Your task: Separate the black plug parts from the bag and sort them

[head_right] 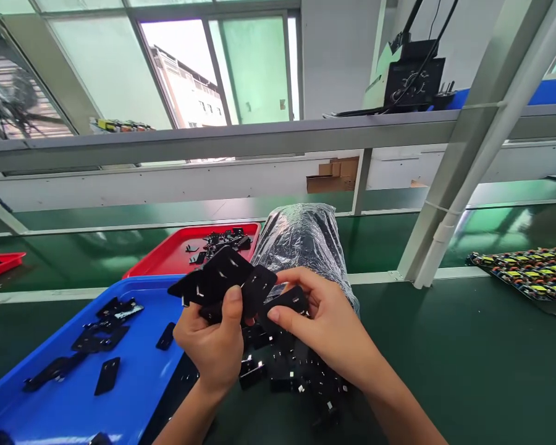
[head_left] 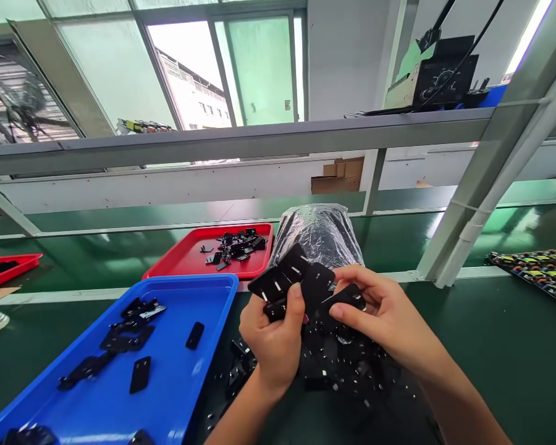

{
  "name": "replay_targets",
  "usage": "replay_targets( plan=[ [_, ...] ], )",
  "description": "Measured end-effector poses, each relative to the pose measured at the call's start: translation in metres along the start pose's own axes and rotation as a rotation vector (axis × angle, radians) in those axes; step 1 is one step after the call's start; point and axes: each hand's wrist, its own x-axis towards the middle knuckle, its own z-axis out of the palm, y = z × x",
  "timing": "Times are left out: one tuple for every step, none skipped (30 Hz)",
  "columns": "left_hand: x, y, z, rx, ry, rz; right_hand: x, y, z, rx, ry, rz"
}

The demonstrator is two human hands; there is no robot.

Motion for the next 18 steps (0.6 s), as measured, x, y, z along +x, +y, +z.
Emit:
replay_targets(
  plan=[
    [0.001,0.001,-0.001,0.0,-0.034,-0.021,0.0,0.0,-0.001,-0.01,-0.001,0.006],
    [0.002,0.003,-0.002,-0.004,-0.085,-0.055,0.001,0.0,-0.001,-0.021,0.002,0.013],
    [0.003,0.004,-0.002,-0.008,-0.144,-0.094,0.001,0.001,-0.002,-0.029,0.004,0.022],
    [0.005,0.005,-0.003,-0.01,-0.203,-0.126,0.002,0.001,-0.002,-0.031,0.001,0.035],
    [0.007,0.005,-0.004,-0.009,-0.256,-0.143,0.003,0.001,-0.003,-0.024,-0.01,0.052],
    [0.009,0.006,-0.005,-0.004,-0.301,-0.14,0.004,0.002,-0.003,-0.012,-0.024,0.069],
    [0.011,0.007,-0.005,0.002,-0.335,-0.119,0.006,0.002,-0.003,0.006,-0.038,0.085],
    [0.013,0.008,-0.006,0.011,-0.361,-0.096,0.007,0.002,-0.003,0.026,-0.052,0.1],
    [0.014,0.009,-0.006,0.02,-0.377,-0.078,0.008,0.003,-0.003,0.047,-0.062,0.111],
    [0.015,0.01,-0.006,0.028,-0.384,-0.072,0.009,0.004,-0.003,0.064,-0.066,0.119],
    [0.016,0.012,-0.006,0.035,-0.379,-0.078,0.01,0.004,-0.003,0.076,-0.068,0.125],
    [0.016,0.013,-0.006,0.037,-0.37,-0.095,0.011,0.005,-0.002,0.083,-0.072,0.128],
    [0.016,0.015,-0.006,0.034,-0.37,-0.119,0.011,0.006,-0.002,0.084,-0.079,0.127],
    [0.015,0.016,-0.006,0.022,-0.382,-0.146,0.011,0.006,-0.002,0.079,-0.086,0.119],
    [0.015,0.017,-0.005,0.0,-0.406,-0.178,0.011,0.007,-0.001,0.071,-0.093,0.107],
    [0.015,0.018,-0.005,-0.031,-0.44,-0.217,0.011,0.008,-0.001,0.063,-0.102,0.098],
    [0.015,0.017,-0.005,-0.065,-0.47,-0.268,0.011,0.009,-0.002,0.059,-0.109,0.093],
    [0.015,0.017,-0.004,-0.1,-0.497,-0.327,0.01,0.01,-0.002,0.066,-0.109,0.091]
  ],
)
